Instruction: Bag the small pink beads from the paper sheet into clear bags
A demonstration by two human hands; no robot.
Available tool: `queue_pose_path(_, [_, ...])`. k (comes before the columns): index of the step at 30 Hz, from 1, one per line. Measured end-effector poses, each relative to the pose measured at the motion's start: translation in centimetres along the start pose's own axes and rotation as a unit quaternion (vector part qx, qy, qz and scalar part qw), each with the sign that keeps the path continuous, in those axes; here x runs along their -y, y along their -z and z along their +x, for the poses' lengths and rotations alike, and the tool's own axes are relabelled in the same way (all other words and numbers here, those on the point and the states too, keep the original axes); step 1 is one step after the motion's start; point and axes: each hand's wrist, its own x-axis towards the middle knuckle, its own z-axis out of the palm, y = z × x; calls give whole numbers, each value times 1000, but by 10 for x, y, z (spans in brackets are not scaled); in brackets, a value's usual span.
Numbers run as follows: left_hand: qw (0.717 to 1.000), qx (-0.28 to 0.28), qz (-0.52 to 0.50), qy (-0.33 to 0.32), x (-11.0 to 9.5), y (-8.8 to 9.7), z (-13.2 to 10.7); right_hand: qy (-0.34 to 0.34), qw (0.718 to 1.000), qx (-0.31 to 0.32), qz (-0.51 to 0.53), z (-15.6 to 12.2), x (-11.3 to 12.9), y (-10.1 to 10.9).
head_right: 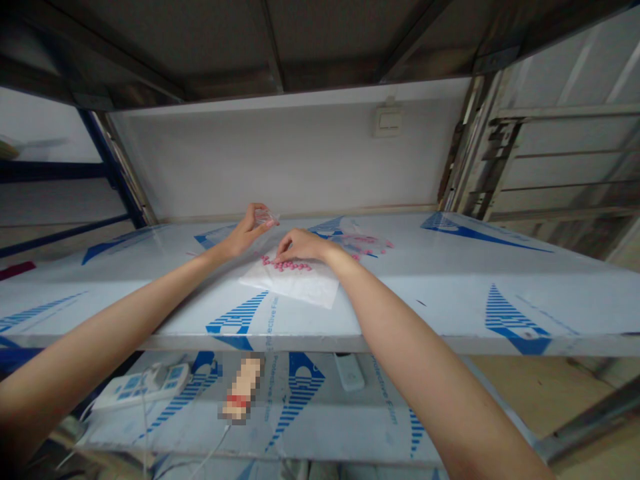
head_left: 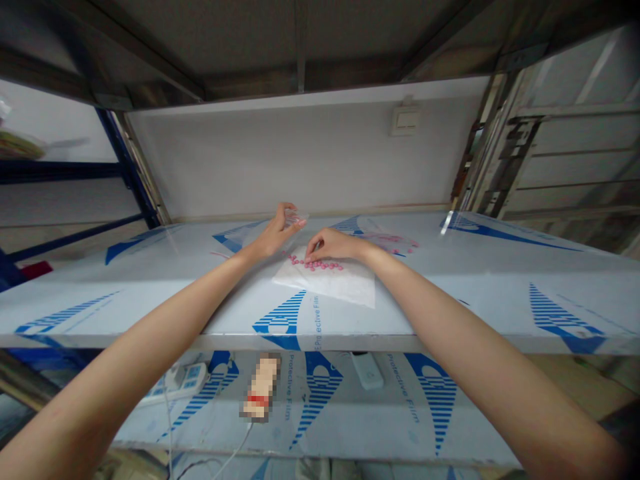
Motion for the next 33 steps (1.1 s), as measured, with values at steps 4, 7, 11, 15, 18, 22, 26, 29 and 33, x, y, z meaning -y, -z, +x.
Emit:
queue_pose_path(4, [1000, 4, 3, 2, -1, 0, 0, -14, 999, -30, -5, -3, 6, 1])
queue_pose_path(7, [1000, 7, 21, 11, -2, 1, -1, -14, 995, -100, 8, -5, 11, 6])
queue_pose_path(11, [999, 12, 40, 6, -4, 0, -2, 20, 963, -264, 54, -5, 18, 18])
queue_pose_path(15, [999, 27, 25, -26, -12, -4, -4, 60, 919, -386, 51, -4, 23, 23])
queue_pose_path(18, [999, 31, 17, -40, -19, -6, -5, 69, 921, -383, 15, -3, 25, 19])
queue_pose_path(22, [999, 23, 19, -43, -17, -5, -4, 94, 917, -388, 3, -1, 22, 17])
queue_pose_path(26, [999, 15, 34, -27, -10, -2, -3, 65, 924, -376, 27, -3, 13, 23])
queue_pose_path(29, [999, 1, 39, -14, -7, 0, -2, 8, 976, -216, 36, -7, 8, 23])
queue_pose_path(33, [999, -9, 31, -9, -3, 2, -1, -17, 999, -35, 14, -10, 5, 15])
